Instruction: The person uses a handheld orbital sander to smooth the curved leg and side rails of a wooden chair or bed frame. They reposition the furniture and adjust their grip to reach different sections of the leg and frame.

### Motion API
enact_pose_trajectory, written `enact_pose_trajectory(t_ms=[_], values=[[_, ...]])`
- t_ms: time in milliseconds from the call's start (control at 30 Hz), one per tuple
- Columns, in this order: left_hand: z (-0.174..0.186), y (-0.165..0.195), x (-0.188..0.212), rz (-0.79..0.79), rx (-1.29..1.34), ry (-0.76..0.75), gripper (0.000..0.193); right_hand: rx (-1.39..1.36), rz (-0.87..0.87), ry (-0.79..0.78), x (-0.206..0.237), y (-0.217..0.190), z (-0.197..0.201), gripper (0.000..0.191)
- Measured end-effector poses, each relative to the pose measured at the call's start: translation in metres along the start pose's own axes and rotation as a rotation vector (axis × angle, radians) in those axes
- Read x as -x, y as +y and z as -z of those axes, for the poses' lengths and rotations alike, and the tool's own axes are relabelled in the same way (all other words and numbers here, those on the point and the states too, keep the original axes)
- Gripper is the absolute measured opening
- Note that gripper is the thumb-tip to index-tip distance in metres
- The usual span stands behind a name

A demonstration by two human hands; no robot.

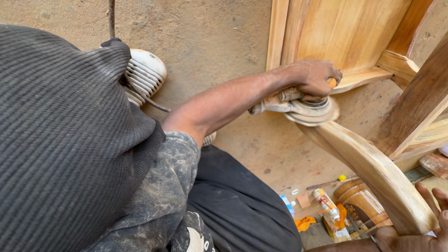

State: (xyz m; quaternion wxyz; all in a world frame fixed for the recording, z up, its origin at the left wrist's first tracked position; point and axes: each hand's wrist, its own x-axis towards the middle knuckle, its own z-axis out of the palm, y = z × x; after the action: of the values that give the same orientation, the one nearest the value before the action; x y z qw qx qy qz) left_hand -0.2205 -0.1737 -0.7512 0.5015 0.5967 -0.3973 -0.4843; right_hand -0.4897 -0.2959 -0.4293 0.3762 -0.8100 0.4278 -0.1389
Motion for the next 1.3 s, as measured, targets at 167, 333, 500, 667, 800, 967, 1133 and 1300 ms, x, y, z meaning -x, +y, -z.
enact_pose_trajectory(t_ms=[167,333,500,667,800,967,1133,1300], values=[[0.002,0.011,0.01,0.01,0.078,-0.156,0.08,-0.211,-0.012,0.089,0.005,0.007,-0.012,0.034],[-0.002,0.001,0.01,-0.022,0.076,-0.149,0.08,-0.24,0.013,0.084,0.002,0.016,-0.016,0.037],[-0.013,-0.005,0.001,-0.068,0.195,-0.178,0.074,-0.23,0.004,0.086,0.01,0.016,-0.019,0.04],[-0.012,0.005,0.001,-0.04,0.206,-0.179,0.079,-0.212,0.003,0.091,0.014,0.01,-0.017,0.043],[-0.003,0.009,0.005,-0.022,0.152,-0.139,0.081,-0.232,0.0,0.05,0.016,0.001,-0.023,0.042],[0.003,0.007,0.002,-0.044,0.044,-0.078,0.085,-0.194,0.003,0.12,0.025,-0.018,-0.035,0.04],[0.004,0.007,0.003,-0.096,0.045,-0.024,0.079,-0.127,0.124,0.1,0.037,-0.031,-0.039,0.035],[0.006,0.011,0.01,-0.026,0.041,-0.077,0.088,-0.154,0.101,0.112,0.037,-0.028,-0.038,0.034]])
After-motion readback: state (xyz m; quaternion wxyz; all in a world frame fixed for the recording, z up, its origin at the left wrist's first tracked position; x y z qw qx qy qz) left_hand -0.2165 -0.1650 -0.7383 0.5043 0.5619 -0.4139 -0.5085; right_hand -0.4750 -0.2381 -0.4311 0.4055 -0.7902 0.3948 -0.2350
